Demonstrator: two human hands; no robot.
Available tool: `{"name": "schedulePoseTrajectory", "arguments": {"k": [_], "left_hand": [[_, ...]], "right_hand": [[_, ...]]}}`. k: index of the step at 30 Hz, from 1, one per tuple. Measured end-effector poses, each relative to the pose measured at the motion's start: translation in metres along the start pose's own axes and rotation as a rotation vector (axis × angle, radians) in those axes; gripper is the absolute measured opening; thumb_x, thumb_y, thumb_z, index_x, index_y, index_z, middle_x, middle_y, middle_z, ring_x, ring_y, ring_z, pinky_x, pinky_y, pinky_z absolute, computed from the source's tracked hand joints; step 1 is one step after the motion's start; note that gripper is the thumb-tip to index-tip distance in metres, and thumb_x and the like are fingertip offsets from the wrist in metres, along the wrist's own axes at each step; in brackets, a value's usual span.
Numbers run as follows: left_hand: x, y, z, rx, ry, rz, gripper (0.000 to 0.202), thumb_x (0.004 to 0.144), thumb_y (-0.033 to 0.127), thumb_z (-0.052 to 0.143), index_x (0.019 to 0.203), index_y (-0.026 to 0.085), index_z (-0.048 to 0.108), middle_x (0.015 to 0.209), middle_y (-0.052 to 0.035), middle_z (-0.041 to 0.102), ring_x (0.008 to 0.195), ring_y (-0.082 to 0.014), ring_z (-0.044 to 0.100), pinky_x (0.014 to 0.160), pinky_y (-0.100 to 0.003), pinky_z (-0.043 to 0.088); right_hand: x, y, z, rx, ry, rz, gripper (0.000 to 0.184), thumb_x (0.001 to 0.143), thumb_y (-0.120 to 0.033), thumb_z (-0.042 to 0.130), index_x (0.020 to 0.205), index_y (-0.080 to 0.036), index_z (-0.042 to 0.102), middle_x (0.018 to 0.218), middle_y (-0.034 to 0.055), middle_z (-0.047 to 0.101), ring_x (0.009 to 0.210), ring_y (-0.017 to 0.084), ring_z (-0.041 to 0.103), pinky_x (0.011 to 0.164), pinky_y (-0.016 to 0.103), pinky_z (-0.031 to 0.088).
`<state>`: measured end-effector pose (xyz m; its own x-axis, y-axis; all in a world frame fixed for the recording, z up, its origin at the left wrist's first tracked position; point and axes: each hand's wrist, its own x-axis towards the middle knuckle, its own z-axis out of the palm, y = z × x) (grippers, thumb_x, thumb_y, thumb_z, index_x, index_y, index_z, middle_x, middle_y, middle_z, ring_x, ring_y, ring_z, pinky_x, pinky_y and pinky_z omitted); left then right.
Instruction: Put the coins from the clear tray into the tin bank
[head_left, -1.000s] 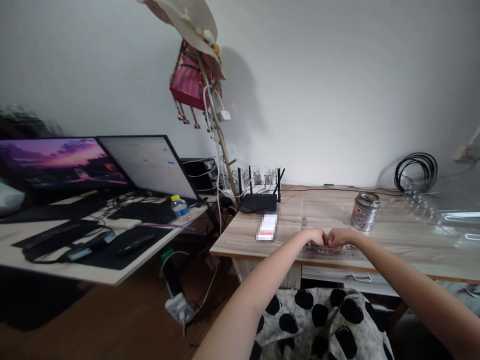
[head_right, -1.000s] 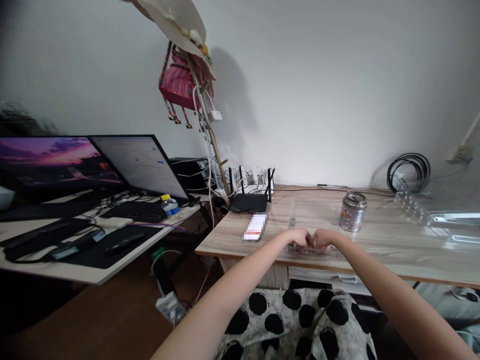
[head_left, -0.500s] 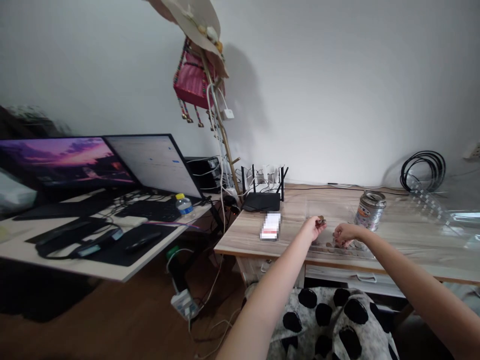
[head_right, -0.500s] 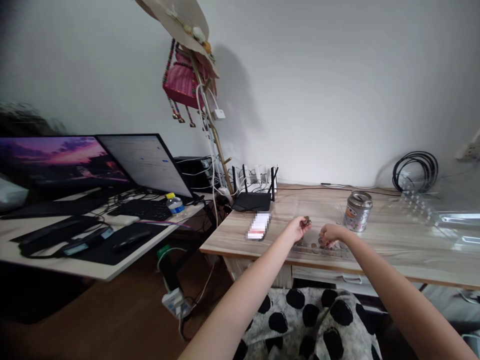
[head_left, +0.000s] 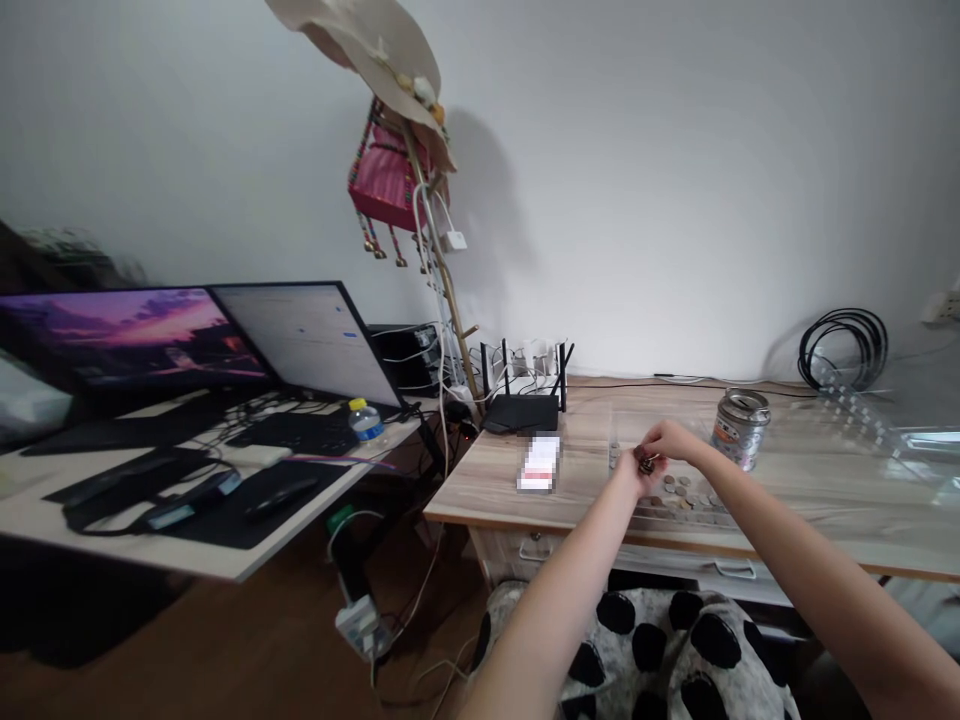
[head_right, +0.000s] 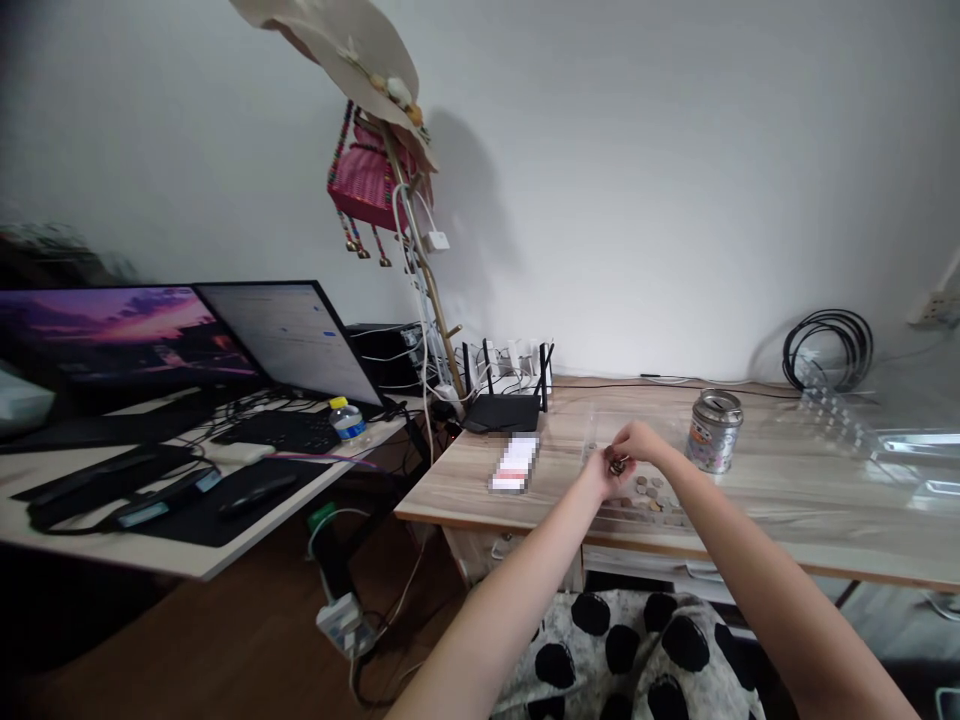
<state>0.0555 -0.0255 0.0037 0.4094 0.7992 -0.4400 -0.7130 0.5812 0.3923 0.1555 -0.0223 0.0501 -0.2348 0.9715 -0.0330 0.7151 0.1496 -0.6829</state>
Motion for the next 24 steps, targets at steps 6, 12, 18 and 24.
{"name": "schedulePoseTrajectory", "arguments": {"k": [6, 12, 18, 24], "left_hand": [[0.011, 0.015, 0.003, 0.083, -0.031, -0.035, 0.011, 0.070, 0.010, 0.039, 0.069, 0.009, 0.050, 0.055, -0.0052, 0.052, 0.054, -0.0128, 0.054, 0.054, -0.027, 0.049], [0.027, 0.036, 0.027, 0.193, -0.112, -0.069, 0.017, 0.065, 0.000, 0.039, 0.074, 0.003, 0.052, 0.061, -0.0099, 0.056, 0.063, -0.0166, 0.057, 0.056, -0.027, 0.049], [0.053, 0.054, 0.038, 0.294, -0.158, -0.105, 0.016, 0.065, -0.002, 0.041, 0.074, -0.001, 0.053, 0.062, -0.0115, 0.057, 0.064, -0.0167, 0.059, 0.061, -0.025, 0.049], [0.073, 0.061, 0.016, 0.328, -0.137, -0.004, 0.012, 0.066, 0.002, 0.044, 0.075, 0.003, 0.052, 0.068, -0.0101, 0.059, 0.069, -0.0129, 0.060, 0.058, -0.014, 0.046]], "right_hand": [[-0.001, 0.001, -0.009, -0.151, 0.162, -0.052, 0.022, 0.061, -0.027, 0.051, 0.067, -0.015, 0.069, 0.058, 0.0025, 0.063, 0.054, 0.011, 0.051, 0.049, 0.020, 0.033], [0.007, 0.004, -0.029, -0.223, 0.227, -0.138, 0.022, 0.061, -0.027, 0.050, 0.071, -0.019, 0.068, 0.064, 0.0018, 0.064, 0.059, 0.012, 0.052, 0.052, 0.021, 0.034], [0.032, 0.016, -0.041, -0.270, 0.224, -0.193, 0.022, 0.064, -0.028, 0.048, 0.064, -0.018, 0.067, 0.057, 0.0017, 0.062, 0.055, 0.012, 0.050, 0.050, 0.021, 0.034], [0.025, 0.037, -0.073, -0.295, 0.555, -0.181, 0.030, 0.072, -0.037, 0.040, 0.075, -0.021, 0.064, 0.072, 0.0028, 0.064, 0.064, 0.015, 0.053, 0.059, 0.024, 0.038]]}}
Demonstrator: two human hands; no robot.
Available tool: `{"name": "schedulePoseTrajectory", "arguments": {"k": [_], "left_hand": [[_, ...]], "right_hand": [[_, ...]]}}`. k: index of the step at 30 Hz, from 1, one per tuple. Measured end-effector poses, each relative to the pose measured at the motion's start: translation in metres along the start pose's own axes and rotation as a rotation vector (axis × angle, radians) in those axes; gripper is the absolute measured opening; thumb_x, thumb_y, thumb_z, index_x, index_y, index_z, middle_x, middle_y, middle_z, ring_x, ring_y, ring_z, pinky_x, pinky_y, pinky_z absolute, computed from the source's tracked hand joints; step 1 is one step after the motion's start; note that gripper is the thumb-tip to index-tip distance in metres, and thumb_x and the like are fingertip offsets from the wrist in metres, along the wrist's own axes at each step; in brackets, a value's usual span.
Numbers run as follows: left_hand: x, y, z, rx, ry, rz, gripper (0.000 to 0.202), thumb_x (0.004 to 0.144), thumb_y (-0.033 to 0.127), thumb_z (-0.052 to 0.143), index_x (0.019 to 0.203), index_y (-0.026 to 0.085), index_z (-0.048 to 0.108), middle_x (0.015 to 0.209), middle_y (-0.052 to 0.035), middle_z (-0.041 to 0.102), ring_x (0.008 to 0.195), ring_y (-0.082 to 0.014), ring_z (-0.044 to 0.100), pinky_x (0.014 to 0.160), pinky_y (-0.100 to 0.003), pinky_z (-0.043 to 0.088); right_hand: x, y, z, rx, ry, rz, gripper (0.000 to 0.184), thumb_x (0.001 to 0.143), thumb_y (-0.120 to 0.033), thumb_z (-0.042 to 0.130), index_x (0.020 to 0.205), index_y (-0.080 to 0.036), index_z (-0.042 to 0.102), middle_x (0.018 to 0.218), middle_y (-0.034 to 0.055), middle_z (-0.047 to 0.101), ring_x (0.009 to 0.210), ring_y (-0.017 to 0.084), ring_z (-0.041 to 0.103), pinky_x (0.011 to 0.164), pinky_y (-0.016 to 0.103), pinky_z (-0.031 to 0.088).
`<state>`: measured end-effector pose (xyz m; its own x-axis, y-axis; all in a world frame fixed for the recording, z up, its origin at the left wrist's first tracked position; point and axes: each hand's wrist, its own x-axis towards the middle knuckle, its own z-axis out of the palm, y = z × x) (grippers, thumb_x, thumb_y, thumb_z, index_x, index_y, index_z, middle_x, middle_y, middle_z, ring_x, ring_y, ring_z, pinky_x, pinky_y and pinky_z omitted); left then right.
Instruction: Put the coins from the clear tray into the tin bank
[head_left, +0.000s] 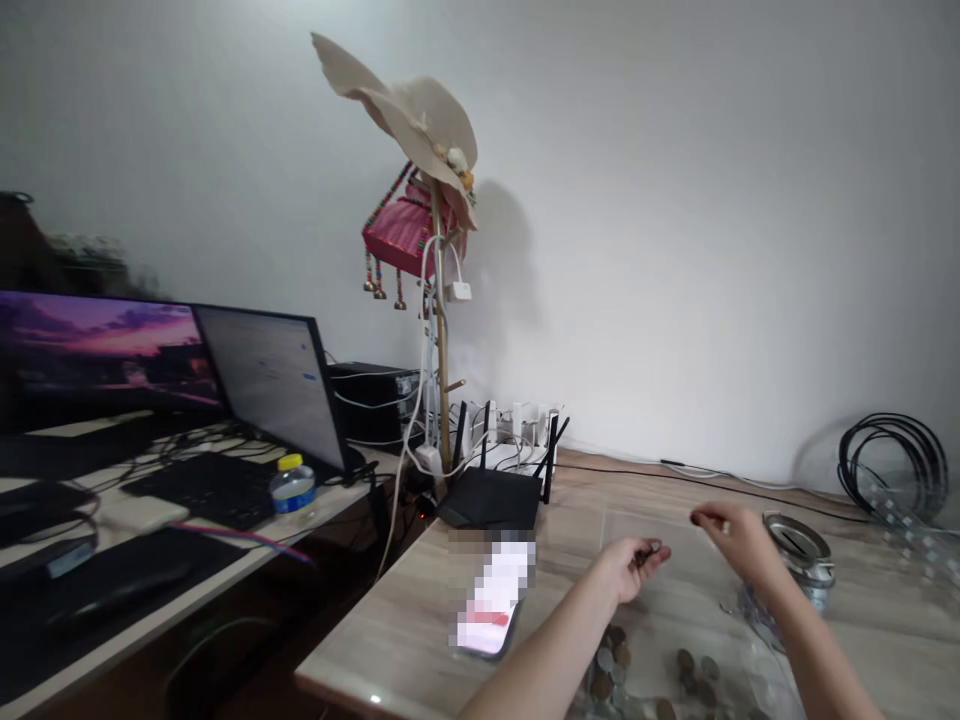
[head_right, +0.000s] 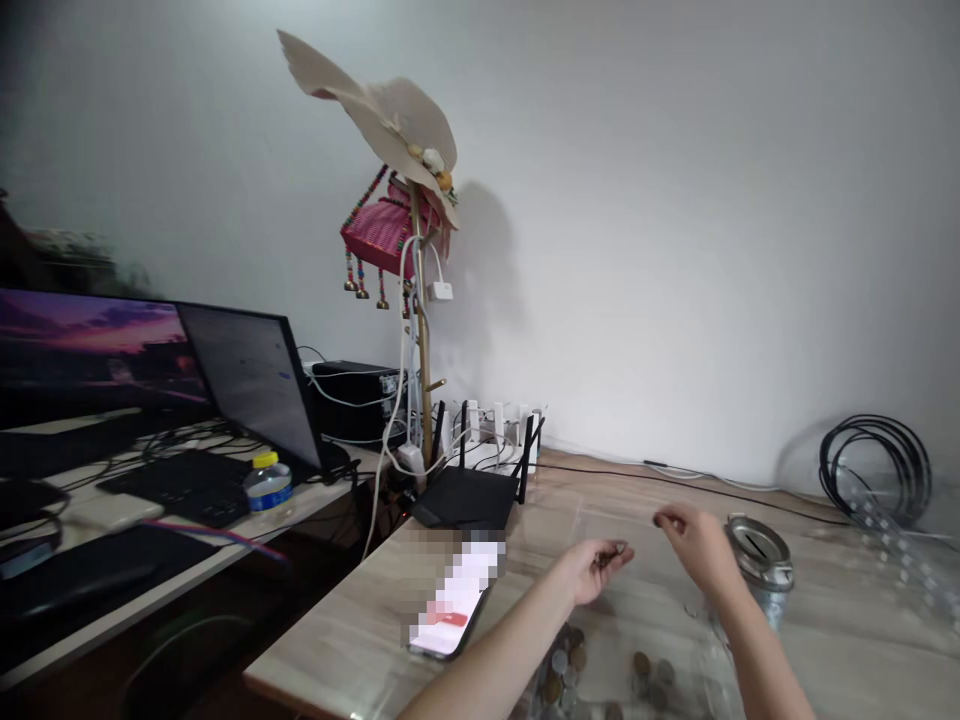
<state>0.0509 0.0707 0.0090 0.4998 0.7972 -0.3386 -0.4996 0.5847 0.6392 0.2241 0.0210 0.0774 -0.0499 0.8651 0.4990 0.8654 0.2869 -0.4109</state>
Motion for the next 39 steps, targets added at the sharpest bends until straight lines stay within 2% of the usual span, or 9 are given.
{"name": "schedulePoseTrajectory", "arguments": {"k": [5, 10, 15, 19, 24, 26, 30, 32, 39], "left_hand": [[0.004, -0.009, -0.005, 0.323, -0.086, 0.027, 0.006, 0.069, 0.007, 0.045, 0.072, 0.011, 0.049, 0.059, -0.0035, 0.057, 0.044, -0.0059, 0.052, 0.037, -0.012, 0.031], [0.001, -0.013, -0.002, 0.572, -0.088, 0.048, 0.006, 0.068, 0.013, 0.047, 0.074, 0.015, 0.048, 0.053, 0.0022, 0.053, 0.031, -0.0021, 0.037, 0.033, -0.013, 0.016], [0.000, -0.008, -0.005, 0.484, -0.058, 0.040, 0.009, 0.067, 0.012, 0.043, 0.074, 0.015, 0.047, 0.051, 0.0030, 0.048, 0.032, -0.0018, 0.032, 0.035, -0.014, 0.013], [0.001, -0.008, -0.006, 0.403, -0.043, 0.018, 0.009, 0.065, 0.012, 0.043, 0.072, 0.014, 0.048, 0.052, 0.0028, 0.047, 0.033, -0.0015, 0.031, 0.036, -0.015, 0.011], [0.002, -0.011, -0.005, 0.487, -0.044, 0.069, 0.030, 0.064, 0.007, 0.043, 0.093, 0.016, 0.046, 0.053, 0.0017, 0.050, 0.035, -0.0022, 0.031, 0.037, -0.015, 0.012], [0.002, -0.012, -0.005, 0.496, -0.095, 0.033, 0.037, 0.065, 0.008, 0.043, 0.101, 0.018, 0.042, 0.054, 0.0018, 0.050, 0.034, -0.0015, 0.028, 0.038, -0.015, 0.011], [0.000, -0.010, -0.005, 0.488, -0.242, -0.079, 0.038, 0.066, 0.011, 0.047, 0.103, 0.021, 0.042, 0.055, 0.0026, 0.049, 0.034, -0.0001, 0.026, 0.039, -0.014, 0.010], [-0.002, -0.008, -0.003, 0.500, -0.277, -0.093, 0.038, 0.065, 0.010, 0.049, 0.101, 0.021, 0.043, 0.055, 0.0020, 0.050, 0.035, 0.0000, 0.028, 0.039, -0.014, 0.010], [-0.012, -0.007, 0.005, 0.545, -0.354, -0.147, 0.023, 0.067, 0.014, 0.053, 0.089, 0.016, 0.048, 0.058, -0.0038, 0.056, 0.035, -0.0001, 0.030, 0.038, -0.013, 0.013]], "right_hand": [[-0.021, 0.048, -0.042, -0.310, 0.338, 0.286, 0.031, 0.068, -0.047, 0.043, 0.080, -0.026, 0.063, 0.079, 0.0031, 0.063, 0.068, 0.019, 0.054, 0.054, 0.026, 0.037], [-0.035, 0.078, -0.052, -0.413, 0.328, 0.424, 0.030, 0.066, -0.048, 0.043, 0.080, -0.030, 0.063, 0.076, 0.0041, 0.063, 0.059, 0.019, 0.054, 0.043, 0.026, 0.032], [-0.037, 0.091, -0.046, -0.420, 0.287, 0.471, 0.030, 0.063, -0.049, 0.045, 0.078, -0.031, 0.064, 0.068, 0.0055, 0.062, 0.052, 0.019, 0.052, 0.042, 0.027, 0.030], [-0.035, 0.085, -0.048, -0.388, 0.258, 0.464, 0.026, 0.064, -0.044, 0.045, 0.073, -0.027, 0.063, 0.068, 0.0047, 0.062, 0.059, 0.021, 0.053, 0.049, 0.028, 0.033], [-0.028, 0.041, -0.033, -0.400, 0.526, 0.287, 0.032, 0.070, -0.039, 0.040, 0.089, -0.022, 0.059, 0.086, 0.0068, 0.061, 0.081, 0.022, 0.051, 0.067, 0.032, 0.036], [-0.024, 0.022, -0.013, -0.215, 0.398, 0.176, 0.032, 0.072, -0.037, 0.040, 0.089, -0.018, 0.059, 0.085, 0.0074, 0.061, 0.075, 0.018, 0.053, 0.067, 0.028, 0.038], [-0.017, -0.003, 0.029, 0.183, -0.268, -0.009, 0.031, 0.072, -0.036, 0.041, 0.083, -0.017, 0.062, 0.074, 0.0056, 0.064, 0.062, 0.014, 0.053, 0.057, 0.024, 0.040], [-0.016, -0.008, 0.040, 0.309, -0.471, -0.034, 0.030, 0.073, -0.036, 0.041, 0.081, -0.016, 0.063, 0.069, 0.0041, 0.064, 0.060, 0.013, 0.054, 0.054, 0.022, 0.039], [-0.019, -0.002, 0.040, 0.464, -0.571, 0.055, 0.024, 0.067, -0.034, 0.050, 0.073, -0.014, 0.062, 0.059, 0.0038, 0.063, 0.058, 0.013, 0.056, 0.054, 0.021, 0.040]]}}
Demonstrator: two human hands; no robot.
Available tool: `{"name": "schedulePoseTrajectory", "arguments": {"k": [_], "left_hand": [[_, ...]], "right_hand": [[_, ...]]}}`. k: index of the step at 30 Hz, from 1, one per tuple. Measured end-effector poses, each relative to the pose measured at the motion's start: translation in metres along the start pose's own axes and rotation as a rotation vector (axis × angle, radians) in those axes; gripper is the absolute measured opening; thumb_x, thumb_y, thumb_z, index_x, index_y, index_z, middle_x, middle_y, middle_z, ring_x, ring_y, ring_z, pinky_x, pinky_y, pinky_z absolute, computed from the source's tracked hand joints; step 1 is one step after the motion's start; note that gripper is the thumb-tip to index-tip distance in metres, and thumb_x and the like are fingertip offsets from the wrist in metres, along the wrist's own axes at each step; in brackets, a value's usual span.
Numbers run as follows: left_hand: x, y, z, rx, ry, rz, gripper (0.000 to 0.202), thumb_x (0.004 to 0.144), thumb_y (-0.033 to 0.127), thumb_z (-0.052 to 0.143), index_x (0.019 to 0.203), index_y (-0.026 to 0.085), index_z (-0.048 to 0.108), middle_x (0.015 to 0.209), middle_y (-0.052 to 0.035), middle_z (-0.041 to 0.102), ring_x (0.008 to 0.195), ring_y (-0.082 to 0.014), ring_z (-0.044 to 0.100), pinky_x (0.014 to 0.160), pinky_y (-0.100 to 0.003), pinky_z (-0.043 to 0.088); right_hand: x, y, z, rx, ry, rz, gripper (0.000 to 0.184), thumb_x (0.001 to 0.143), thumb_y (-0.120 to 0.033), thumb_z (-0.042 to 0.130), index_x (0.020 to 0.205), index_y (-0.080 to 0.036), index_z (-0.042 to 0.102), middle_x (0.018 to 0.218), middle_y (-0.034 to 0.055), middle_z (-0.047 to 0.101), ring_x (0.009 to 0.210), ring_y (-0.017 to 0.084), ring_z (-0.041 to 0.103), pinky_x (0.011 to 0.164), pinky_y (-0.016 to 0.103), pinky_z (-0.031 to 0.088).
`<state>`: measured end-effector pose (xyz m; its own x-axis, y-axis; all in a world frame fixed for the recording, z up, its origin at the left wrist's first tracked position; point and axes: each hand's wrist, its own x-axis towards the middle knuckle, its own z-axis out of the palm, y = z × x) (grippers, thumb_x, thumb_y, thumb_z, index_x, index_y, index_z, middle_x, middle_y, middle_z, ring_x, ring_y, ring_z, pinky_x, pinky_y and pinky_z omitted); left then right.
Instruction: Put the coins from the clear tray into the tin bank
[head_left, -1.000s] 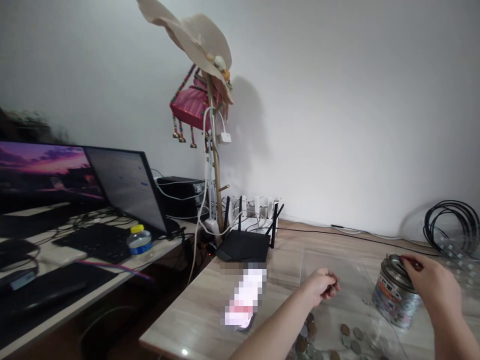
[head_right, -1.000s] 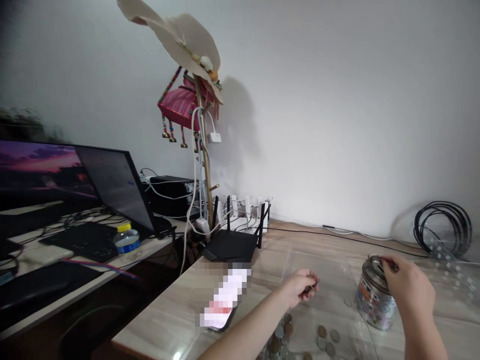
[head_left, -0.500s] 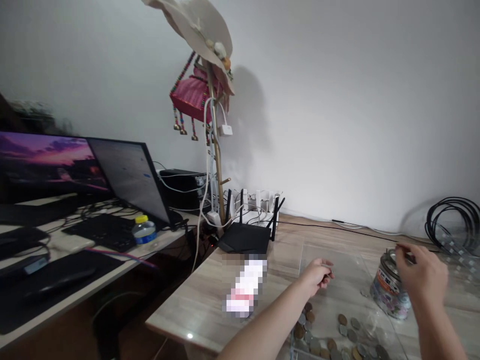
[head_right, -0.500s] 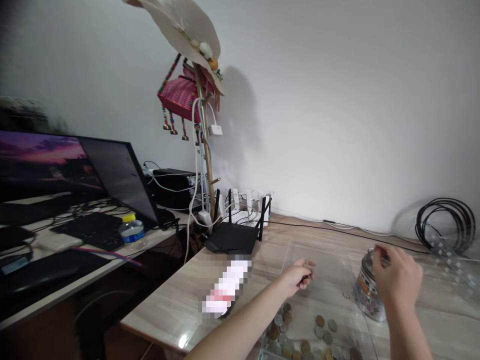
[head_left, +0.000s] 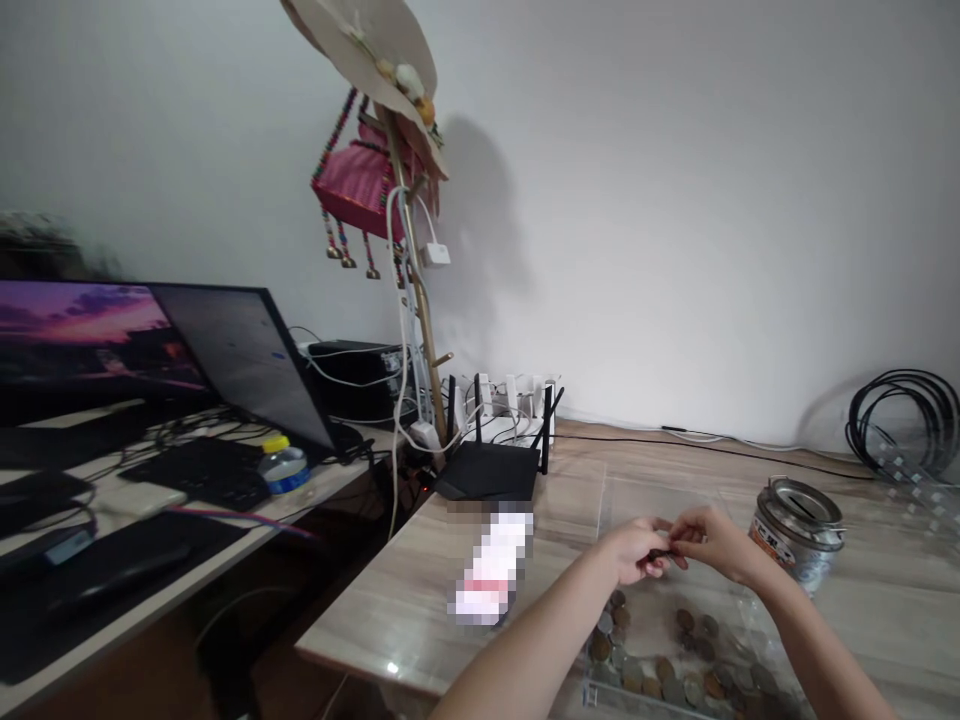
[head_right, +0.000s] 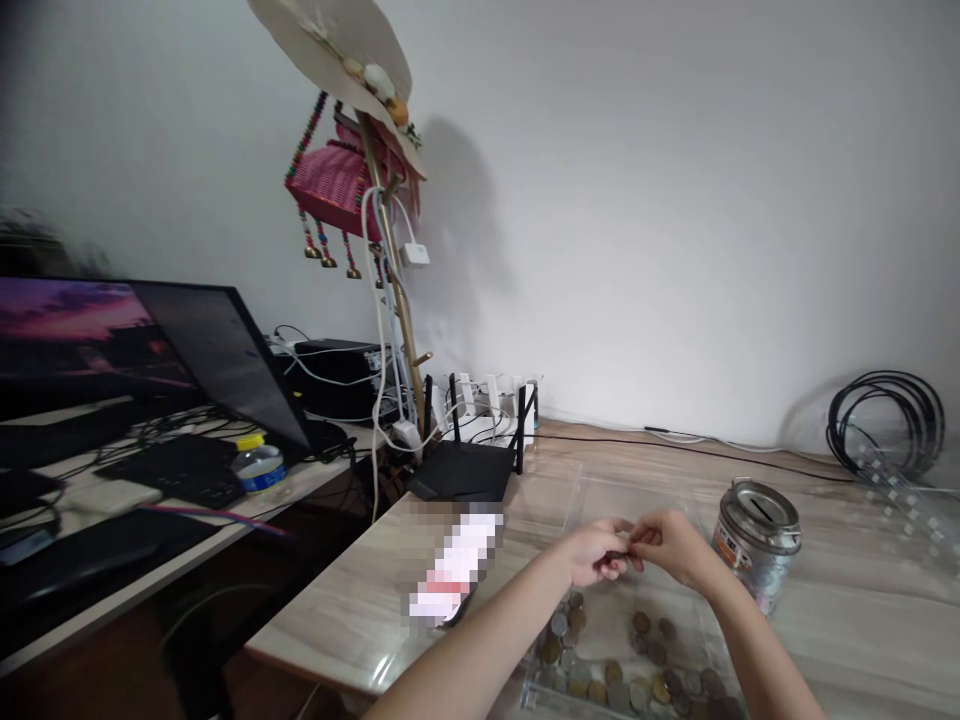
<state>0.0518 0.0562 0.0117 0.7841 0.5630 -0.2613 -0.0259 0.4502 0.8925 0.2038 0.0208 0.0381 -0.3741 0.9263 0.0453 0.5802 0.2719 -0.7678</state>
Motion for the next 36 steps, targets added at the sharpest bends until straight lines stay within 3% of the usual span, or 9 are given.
{"name": "schedulePoseTrajectory", "arguments": {"k": [6, 9, 11, 14, 16, 21, 30, 33, 36], "left_hand": [[0.002, -0.002, -0.002, 0.025, -0.003, -0.016, 0.013, 0.069, 0.018, 0.054, 0.081, 0.013, 0.051, 0.063, -0.0092, 0.061, 0.036, -0.0012, 0.037, 0.036, -0.012, 0.015], [0.004, -0.004, -0.004, 0.025, 0.037, 0.016, 0.012, 0.070, 0.017, 0.053, 0.081, 0.011, 0.054, 0.067, -0.0111, 0.062, 0.039, -0.0031, 0.044, 0.034, -0.013, 0.018], [0.005, -0.005, -0.005, -0.032, 0.079, 0.040, 0.014, 0.071, 0.017, 0.052, 0.082, 0.009, 0.056, 0.068, -0.0107, 0.063, 0.043, -0.0043, 0.049, 0.035, -0.012, 0.023], [0.008, -0.006, -0.009, -0.189, 0.173, 0.056, 0.017, 0.072, 0.013, 0.047, 0.083, 0.007, 0.057, 0.071, -0.0114, 0.063, 0.052, -0.0081, 0.056, 0.044, -0.013, 0.037], [0.010, -0.007, -0.011, -0.287, 0.217, 0.052, 0.019, 0.070, 0.008, 0.042, 0.083, 0.005, 0.055, 0.072, -0.0135, 0.063, 0.060, -0.0121, 0.059, 0.054, -0.018, 0.043], [0.011, -0.007, -0.012, -0.333, 0.248, 0.063, 0.027, 0.067, 0.001, 0.038, 0.091, 0.003, 0.050, 0.070, -0.0144, 0.062, 0.068, -0.0175, 0.061, 0.061, -0.023, 0.046], [0.006, -0.006, -0.006, -0.105, 0.231, 0.127, 0.030, 0.070, 0.005, 0.045, 0.099, 0.010, 0.045, 0.069, -0.0097, 0.063, 0.047, -0.0090, 0.056, 0.043, -0.015, 0.040], [0.005, -0.007, -0.006, -0.077, 0.200, 0.144, 0.031, 0.070, 0.008, 0.048, 0.101, 0.010, 0.045, 0.073, -0.0109, 0.063, 0.048, -0.0086, 0.056, 0.043, -0.015, 0.040], [0.005, -0.007, -0.008, -0.100, 0.175, 0.151, 0.039, 0.070, 0.009, 0.050, 0.108, 0.011, 0.042, 0.080, -0.0129, 0.063, 0.052, -0.0100, 0.058, 0.046, -0.015, 0.041]], "right_hand": [[0.003, 0.004, 0.004, 0.006, -0.052, 0.013, 0.024, 0.067, -0.029, 0.048, 0.079, -0.012, 0.061, 0.055, 0.0026, 0.062, 0.054, 0.013, 0.055, 0.052, 0.021, 0.040], [0.000, -0.003, 0.000, -0.085, 0.041, -0.003, 0.024, 0.066, -0.028, 0.047, 0.080, -0.015, 0.062, 0.060, 0.0029, 0.063, 0.056, 0.013, 0.055, 0.055, 0.023, 0.040], [-0.008, -0.008, -0.011, -0.236, 0.293, 0.011, 0.025, 0.067, -0.030, 0.046, 0.080, -0.018, 0.063, 0.068, 0.0037, 0.064, 0.062, 0.015, 0.055, 0.059, 0.024, 0.040], [-0.031, -0.008, -0.040, -0.560, 0.830, 0.138, 0.027, 0.069, -0.036, 0.043, 0.083, -0.023, 0.063, 0.085, 0.0052, 0.062, 0.076, 0.019, 0.054, 0.062, 0.028, 0.038], [-0.048, -0.002, -0.061, -0.709, 1.030, 0.297, 0.030, 0.069, -0.040, 0.041, 0.085, -0.025, 0.063, 0.088, 0.0072, 0.061, 0.081, 0.023, 0.052, 0.058, 0.030, 0.036], [-0.068, 0.019, -0.087, -0.677, 0.942, 0.640, 0.033, 0.066, -0.046, 0.040, 0.083, -0.030, 0.063, 0.081, 0.0081, 0.061, 0.067, 0.022, 0.052, 0.046, 0.028, 0.030], [-0.071, 0.035, -0.097, -0.657, 0.916, 0.679, 0.034, 0.064, -0.050, 0.042, 0.084, -0.033, 0.063, 0.081, 0.0089, 0.059, 0.067, 0.022, 0.050, 0.046, 0.027, 0.028], [-0.070, 0.026, -0.095, -0.684, 0.909, 0.589, 0.032, 0.066, -0.048, 0.042, 0.084, -0.032, 0.064, 0.086, 0.0067, 0.059, 0.073, 0.022, 0.049, 0.051, 0.028, 0.031], [-0.056, 0.005, -0.074, -0.748, 1.054, 0.310, 0.034, 0.071, -0.043, 0.040, 0.090, -0.025, 0.062, 0.090, 0.0066, 0.058, 0.082, 0.021, 0.047, 0.064, 0.029, 0.033]]}}
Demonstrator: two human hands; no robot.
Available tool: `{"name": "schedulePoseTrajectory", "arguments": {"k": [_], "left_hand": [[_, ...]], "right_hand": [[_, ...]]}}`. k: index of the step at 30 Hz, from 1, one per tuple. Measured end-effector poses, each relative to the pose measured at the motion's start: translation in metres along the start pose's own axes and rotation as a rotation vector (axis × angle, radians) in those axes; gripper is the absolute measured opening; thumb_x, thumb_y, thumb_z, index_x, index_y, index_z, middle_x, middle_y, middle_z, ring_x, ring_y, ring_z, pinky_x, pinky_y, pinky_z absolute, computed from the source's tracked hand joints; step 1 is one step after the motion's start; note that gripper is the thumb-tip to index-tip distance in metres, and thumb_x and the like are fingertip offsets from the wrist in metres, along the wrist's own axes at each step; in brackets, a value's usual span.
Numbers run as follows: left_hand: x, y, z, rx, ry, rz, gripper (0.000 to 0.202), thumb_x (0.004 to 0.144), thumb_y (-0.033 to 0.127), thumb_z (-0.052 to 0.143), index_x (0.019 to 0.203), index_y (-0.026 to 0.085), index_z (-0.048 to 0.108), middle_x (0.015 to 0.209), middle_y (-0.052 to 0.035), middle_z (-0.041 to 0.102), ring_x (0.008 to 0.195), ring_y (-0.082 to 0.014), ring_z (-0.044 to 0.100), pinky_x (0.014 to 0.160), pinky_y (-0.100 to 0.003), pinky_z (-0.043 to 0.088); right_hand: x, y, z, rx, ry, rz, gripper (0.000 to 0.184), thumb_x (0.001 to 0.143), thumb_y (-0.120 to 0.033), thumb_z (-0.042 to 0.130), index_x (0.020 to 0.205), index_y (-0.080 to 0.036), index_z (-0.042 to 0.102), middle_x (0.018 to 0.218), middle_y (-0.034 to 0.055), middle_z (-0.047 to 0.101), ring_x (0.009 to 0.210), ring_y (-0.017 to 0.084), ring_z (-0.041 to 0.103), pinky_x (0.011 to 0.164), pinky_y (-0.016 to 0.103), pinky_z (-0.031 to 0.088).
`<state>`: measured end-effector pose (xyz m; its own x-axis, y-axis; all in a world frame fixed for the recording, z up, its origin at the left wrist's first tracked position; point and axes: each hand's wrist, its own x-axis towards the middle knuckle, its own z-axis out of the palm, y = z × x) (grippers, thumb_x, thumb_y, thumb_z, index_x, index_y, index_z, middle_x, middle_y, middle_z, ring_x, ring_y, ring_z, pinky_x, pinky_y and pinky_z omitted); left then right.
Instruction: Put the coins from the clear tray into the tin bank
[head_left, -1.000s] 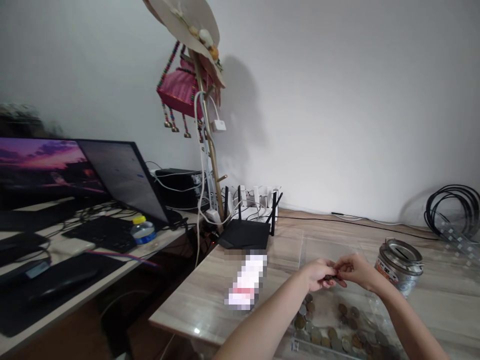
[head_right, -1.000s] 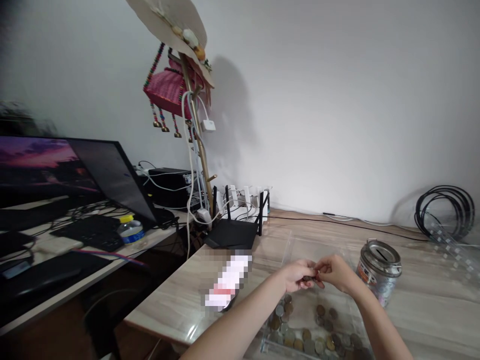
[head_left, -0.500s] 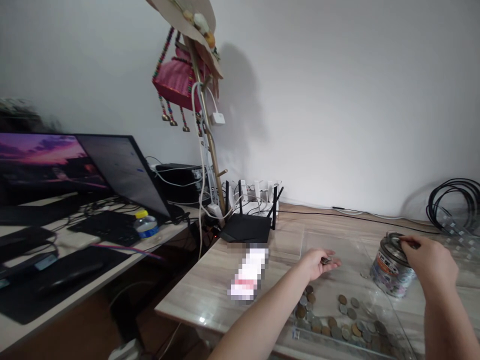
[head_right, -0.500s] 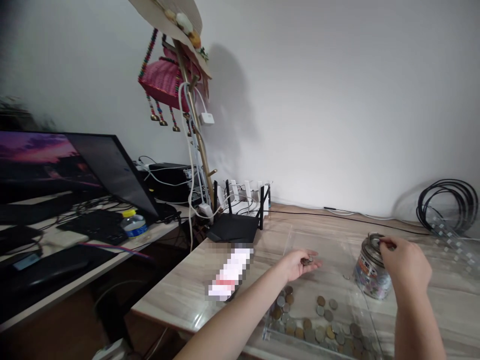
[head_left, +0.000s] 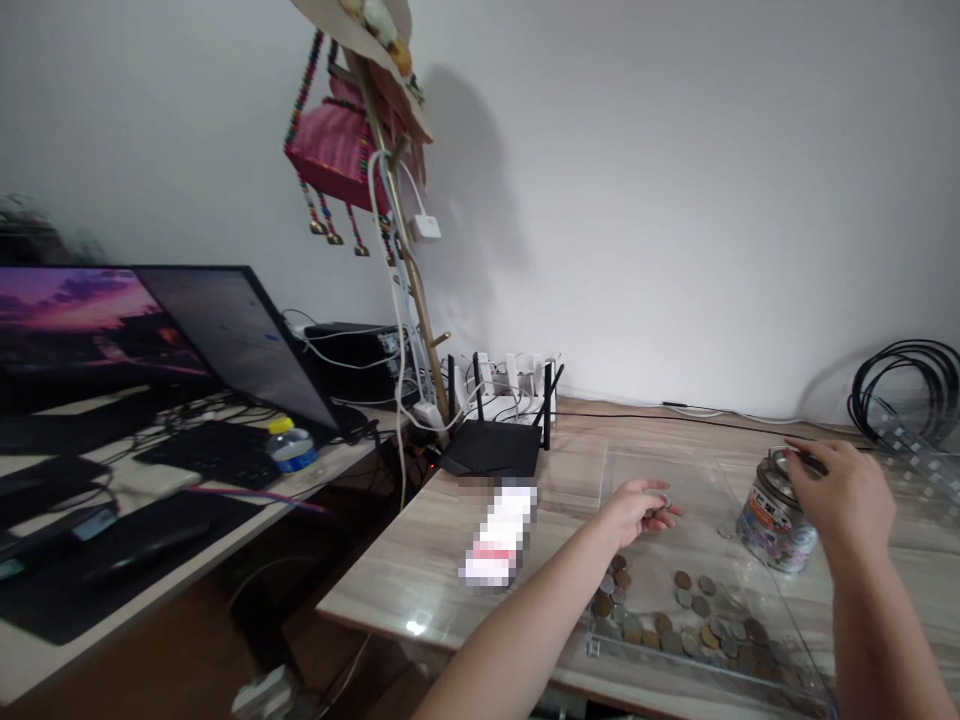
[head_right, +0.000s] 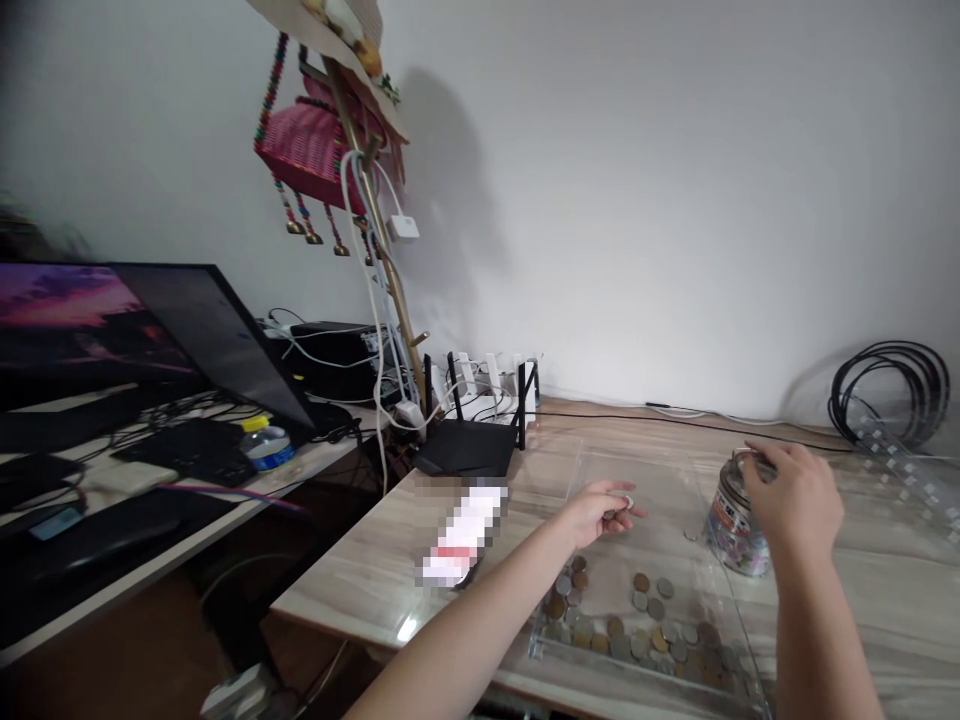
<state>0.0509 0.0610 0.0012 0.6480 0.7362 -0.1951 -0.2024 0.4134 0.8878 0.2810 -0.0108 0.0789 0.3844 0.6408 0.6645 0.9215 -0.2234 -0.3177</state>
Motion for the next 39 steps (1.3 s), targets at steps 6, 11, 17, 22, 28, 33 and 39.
{"name": "schedulePoseTrajectory", "arguments": {"k": [6, 11, 17, 22, 28, 33, 39], "left_hand": [[0.001, -0.001, 0.000, -0.071, -0.015, 0.010, 0.057, 0.069, 0.009, 0.053, 0.121, 0.017, 0.031, 0.086, -0.0106, 0.062, 0.067, -0.0167, 0.062, 0.053, -0.019, 0.045], [0.000, -0.001, 0.002, -0.070, -0.120, -0.032, 0.039, 0.071, 0.017, 0.053, 0.109, 0.011, 0.045, 0.084, -0.0116, 0.062, 0.068, -0.0175, 0.062, 0.053, -0.019, 0.046], [0.001, 0.001, 0.001, -0.172, -0.075, -0.208, 0.024, 0.070, 0.009, 0.040, 0.090, 0.003, 0.051, 0.076, -0.0173, 0.062, 0.077, -0.0211, 0.061, 0.063, -0.024, 0.047], [0.001, -0.001, 0.001, -0.123, -0.065, -0.132, 0.026, 0.064, 0.000, 0.040, 0.088, 0.003, 0.051, 0.074, -0.0160, 0.062, 0.076, -0.0196, 0.061, 0.065, -0.023, 0.047], [-0.001, 0.000, 0.003, -0.046, 0.049, -0.019, 0.025, 0.064, 0.000, 0.048, 0.088, 0.008, 0.049, 0.073, -0.0121, 0.063, 0.070, -0.0178, 0.062, 0.056, -0.018, 0.046], [-0.003, 0.000, 0.003, -0.006, -0.002, -0.012, 0.028, 0.064, 0.006, 0.054, 0.092, 0.009, 0.049, 0.075, -0.0122, 0.063, 0.069, -0.0179, 0.062, 0.054, -0.018, 0.046], [-0.003, 0.001, 0.004, -0.071, 0.040, -0.004, 0.044, 0.065, 0.006, 0.055, 0.107, 0.009, 0.042, 0.082, -0.0144, 0.062, 0.072, -0.0185, 0.062, 0.054, -0.018, 0.046]], "right_hand": [[-0.034, -0.069, 0.038, 0.418, -0.613, -0.446, 0.029, 0.070, -0.039, 0.045, 0.083, -0.022, 0.063, 0.077, 0.0033, 0.061, 0.064, 0.013, 0.050, 0.060, 0.024, 0.037], [-0.039, -0.075, 0.050, 0.427, -0.727, -0.429, 0.019, 0.066, -0.030, 0.048, 0.072, -0.022, 0.064, 0.064, 0.0008, 0.061, 0.061, 0.013, 0.051, 0.058, 0.023, 0.037], [-0.013, -0.024, 0.014, 0.088, -0.063, -0.084, 0.031, 0.069, -0.041, 0.043, 0.083, -0.025, 0.064, 0.080, 0.0065, 0.060, 0.075, 0.021, 0.051, 0.056, 0.028, 0.034], [0.005, 0.027, 0.007, -0.065, -0.101, 0.229, 0.035, 0.061, -0.052, 0.047, 0.078, -0.028, 0.066, 0.073, 0.0090, 0.059, 0.061, 0.022, 0.048, 0.044, 0.027, 0.027], [0.011, 0.038, 0.018, -0.090, -0.112, 0.227, 0.033, 0.059, -0.051, 0.048, 0.075, -0.029, 0.067, 0.066, 0.0080, 0.059, 0.057, 0.022, 0.047, 0.047, 0.029, 0.028], [0.009, 0.032, 0.010, -0.130, -0.025, 0.106, 0.033, 0.063, -0.050, 0.047, 0.079, -0.028, 0.067, 0.072, 0.0089, 0.061, 0.065, 0.025, 0.048, 0.051, 0.031, 0.030], [-0.014, -0.031, 0.014, 0.226, 0.009, -0.213, 0.034, 0.074, -0.039, 0.039, 0.089, -0.019, 0.062, 0.082, 0.0070, 0.060, 0.074, 0.018, 0.050, 0.068, 0.030, 0.037]]}}
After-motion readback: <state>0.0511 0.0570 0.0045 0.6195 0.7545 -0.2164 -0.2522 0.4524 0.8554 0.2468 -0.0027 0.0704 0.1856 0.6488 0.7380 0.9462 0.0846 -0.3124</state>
